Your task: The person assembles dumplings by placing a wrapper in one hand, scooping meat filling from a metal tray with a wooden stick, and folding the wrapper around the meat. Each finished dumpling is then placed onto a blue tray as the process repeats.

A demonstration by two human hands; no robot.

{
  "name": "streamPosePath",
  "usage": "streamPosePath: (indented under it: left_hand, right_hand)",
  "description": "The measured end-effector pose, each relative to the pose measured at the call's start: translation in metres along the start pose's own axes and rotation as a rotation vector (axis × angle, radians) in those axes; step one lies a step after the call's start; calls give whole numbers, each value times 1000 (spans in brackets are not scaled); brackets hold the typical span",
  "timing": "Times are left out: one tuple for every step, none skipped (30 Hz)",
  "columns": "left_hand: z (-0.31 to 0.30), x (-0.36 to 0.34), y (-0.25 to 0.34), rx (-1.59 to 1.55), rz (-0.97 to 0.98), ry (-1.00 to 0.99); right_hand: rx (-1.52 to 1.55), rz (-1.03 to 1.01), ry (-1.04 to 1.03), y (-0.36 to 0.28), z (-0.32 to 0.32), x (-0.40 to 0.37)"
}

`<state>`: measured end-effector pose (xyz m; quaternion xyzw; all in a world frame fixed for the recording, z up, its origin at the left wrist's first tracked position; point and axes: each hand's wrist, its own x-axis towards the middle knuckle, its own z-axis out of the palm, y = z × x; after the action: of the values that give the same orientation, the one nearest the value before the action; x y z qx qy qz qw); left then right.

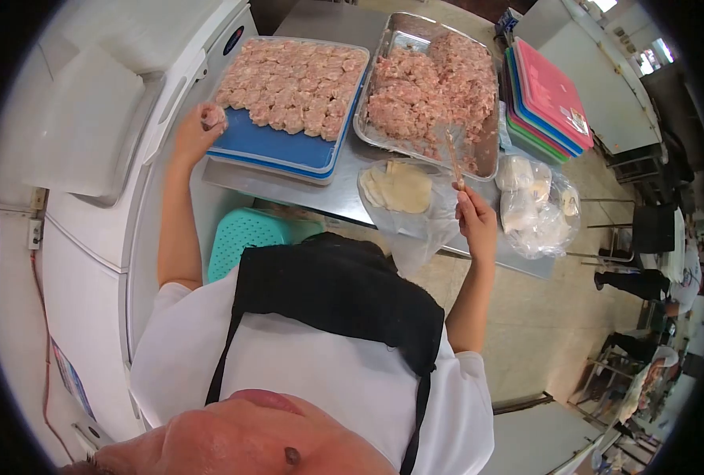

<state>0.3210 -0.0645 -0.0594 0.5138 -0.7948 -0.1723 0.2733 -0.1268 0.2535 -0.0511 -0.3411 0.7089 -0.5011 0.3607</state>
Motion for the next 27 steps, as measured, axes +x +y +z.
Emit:
streamPosePath:
  left_hand:
    - [0, 0, 11, 1, -29, -1]
    - [2, 1, 24, 1, -57, -1]
    - [5, 2, 35, 1, -85, -2]
    - [11, 5, 36, 10, -105, -41]
    - [20, 8, 34, 18, -126, -80]
    - [25, 10, 36, 26, -146, -119]
    - [28, 10, 39, 26, -103, -119]
    - [30, 7, 42, 25, -60, -118]
    - [31, 6, 44, 25, -16, -117]
    - [33, 6, 45, 10, -14, -119]
    - [35, 7, 43, -6, -12, -122]
    - [38, 9, 41, -23, -7, -125]
    - [42, 13, 37, -39, 20, -104]
    - [48, 17, 31, -57, 51, -83]
    - [52, 25, 26, -77, 85, -60]
    - [54, 28, 24, -82, 125, -43]
    - [55, 27, 22, -88, 166, -26]
    - [54, 25, 22, -95, 208, -9]
    - [51, 23, 21, -152, 124, -70]
    - [49, 17, 24, -206, 38, -130]
    - [44, 7, 39, -17, 107, -27]
    - [33, -5, 61, 172, 173, 81]
    - [23, -17, 90, 156, 92, 71]
    - [14, -30, 120, 141, 10, 58]
    - [11, -44, 147, 1, -36, -44]
    - [10, -58, 166, -137, -82, -148]
    - [25, -77, 165, -378, -77, -240]
  right_hand:
    - [5, -1, 2, 0, 2, 0]
    - [11, -2, 5, 0, 4, -1]
    - [11, -12, -3, -3, 7, -1]
    - [10, -21, -10, -6, 11, -1]
    - [9, -31, -16, -10, 14, -1]
    - [-1, -34, -22, -13, 17, -1]
    - [-10, -38, -28, -16, 20, -2]
    - [-19, -42, -33, -18, 20, -1]
    - [-10, -39, -45, -18, 19, 0]
    - [-1, -36, -56, -17, 18, 0]
    - [7, -33, -66, -15, 16, 1]
    - [1, -32, -74, -13, 14, 3]
    - [-4, -32, -78, -11, 11, 5]
    - [-9, -33, -79, -8, 7, 7]
    - [-29, -37, -72, -4, 3, 10]
    - [-36, -43, -77, -4, 0, 12]
    - [-43, -50, -81, -5, -2, 15]
    - [-50, -57, -83, -7, -5, 18]
    - [-29, -48, -83, -12, -8, 20]
    - [-27, -44, -93, -14, -13, 24]
    - [-25, -39, -108, -16, -17, 28]
    - [-23, -35, -125, -18, -20, 33]
    - [-40, -46, -129, -24, -22, 36]
    - [-38, -59, -151, -26, -27, 42]
    - [-34, -73, -175, -26, -32, 48]
    - [-31, -86, -198, -27, -37, 55]
    - [-53, -109, -214, -34, -41, 58]
